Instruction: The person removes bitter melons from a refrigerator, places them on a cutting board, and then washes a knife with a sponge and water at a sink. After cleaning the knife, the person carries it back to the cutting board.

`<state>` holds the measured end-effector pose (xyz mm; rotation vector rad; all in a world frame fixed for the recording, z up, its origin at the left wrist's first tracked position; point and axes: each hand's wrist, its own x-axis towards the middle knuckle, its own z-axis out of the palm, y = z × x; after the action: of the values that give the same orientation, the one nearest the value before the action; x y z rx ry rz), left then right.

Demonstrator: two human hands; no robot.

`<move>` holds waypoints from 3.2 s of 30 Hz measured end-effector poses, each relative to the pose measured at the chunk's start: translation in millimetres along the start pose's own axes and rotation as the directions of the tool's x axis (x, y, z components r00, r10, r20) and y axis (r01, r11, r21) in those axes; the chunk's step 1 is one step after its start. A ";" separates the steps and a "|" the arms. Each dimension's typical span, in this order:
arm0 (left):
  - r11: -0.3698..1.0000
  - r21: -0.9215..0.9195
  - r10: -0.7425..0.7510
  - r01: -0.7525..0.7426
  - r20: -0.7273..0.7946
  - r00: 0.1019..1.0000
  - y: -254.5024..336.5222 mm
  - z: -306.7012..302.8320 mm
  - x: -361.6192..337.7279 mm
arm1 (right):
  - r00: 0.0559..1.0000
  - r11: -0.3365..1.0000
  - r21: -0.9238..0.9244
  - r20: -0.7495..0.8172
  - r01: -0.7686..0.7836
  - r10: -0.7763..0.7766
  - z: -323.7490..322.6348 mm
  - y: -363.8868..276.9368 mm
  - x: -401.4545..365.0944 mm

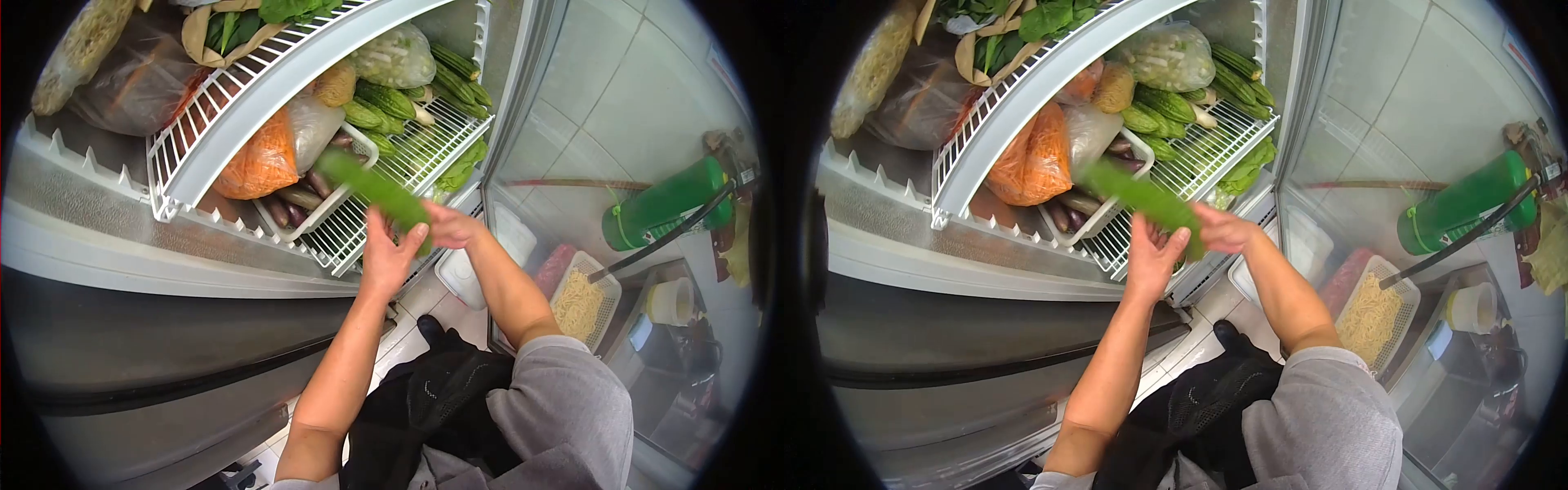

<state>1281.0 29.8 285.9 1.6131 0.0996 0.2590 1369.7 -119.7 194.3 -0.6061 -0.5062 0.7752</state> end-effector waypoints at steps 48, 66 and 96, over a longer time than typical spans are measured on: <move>0.942 -0.181 -0.238 0.281 0.229 0.944 -30.4 -34.9 1.7 | 0.946 0.975 -0.044 -0.258 -0.216 0.198 -68.3 -14.3 -38.9; 0.982 0.055 0.167 -0.183 0.219 0.961 -4.4 -44.0 0.4 | 0.722 0.529 -0.738 0.083 -0.418 0.686 3.5 -53.6 51.7; 0.956 0.268 0.044 -0.122 0.280 0.959 -36.5 -48.4 -8.4 | 0.818 -0.511 -0.695 -0.199 -0.506 -0.539 -53.2 -86.6 196.1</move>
<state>1265.3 77.2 250.6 1.9266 -0.1506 0.0877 1565.3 -35.2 252.5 -2.7304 -0.4689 -0.4811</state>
